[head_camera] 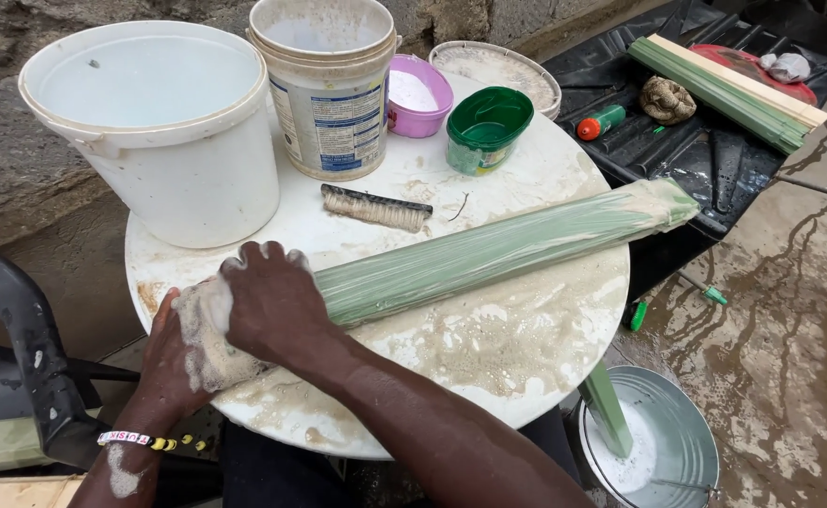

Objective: The person pours soapy water from a green cup into a metal bucket, then uses a cloth to scrub a long green wooden plank resting on a white table. The person repeatedly wipes the plank with the soapy cloth, focusing on cleaning the surface.

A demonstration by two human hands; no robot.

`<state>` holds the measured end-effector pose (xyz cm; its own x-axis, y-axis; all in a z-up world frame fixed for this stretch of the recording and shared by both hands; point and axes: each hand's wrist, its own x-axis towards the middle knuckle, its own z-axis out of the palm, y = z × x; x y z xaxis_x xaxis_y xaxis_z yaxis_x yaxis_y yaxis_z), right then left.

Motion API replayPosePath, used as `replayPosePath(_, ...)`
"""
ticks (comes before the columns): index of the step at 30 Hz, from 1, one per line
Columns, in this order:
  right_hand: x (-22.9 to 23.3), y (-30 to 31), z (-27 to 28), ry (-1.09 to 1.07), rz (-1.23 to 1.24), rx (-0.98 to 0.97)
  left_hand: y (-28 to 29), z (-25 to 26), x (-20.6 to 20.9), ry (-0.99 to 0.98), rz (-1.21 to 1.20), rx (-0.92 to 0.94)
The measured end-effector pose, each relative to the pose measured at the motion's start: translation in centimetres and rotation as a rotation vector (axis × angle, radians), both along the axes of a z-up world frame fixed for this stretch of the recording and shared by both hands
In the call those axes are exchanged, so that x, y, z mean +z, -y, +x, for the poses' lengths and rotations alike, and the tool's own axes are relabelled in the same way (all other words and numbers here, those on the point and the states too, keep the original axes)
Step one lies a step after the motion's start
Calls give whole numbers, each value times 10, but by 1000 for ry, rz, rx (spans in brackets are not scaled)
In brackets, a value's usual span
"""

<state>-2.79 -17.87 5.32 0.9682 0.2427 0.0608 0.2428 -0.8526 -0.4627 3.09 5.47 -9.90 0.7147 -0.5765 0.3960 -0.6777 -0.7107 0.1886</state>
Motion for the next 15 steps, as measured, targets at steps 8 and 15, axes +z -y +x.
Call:
replayPosePath(8,-44,279,-47,81,-229,-691,54,-45,101,-315,-42,134)
replayPosePath(15,-70,397,-52,336,-289,-941,39,-43,76,-397,-86,123)
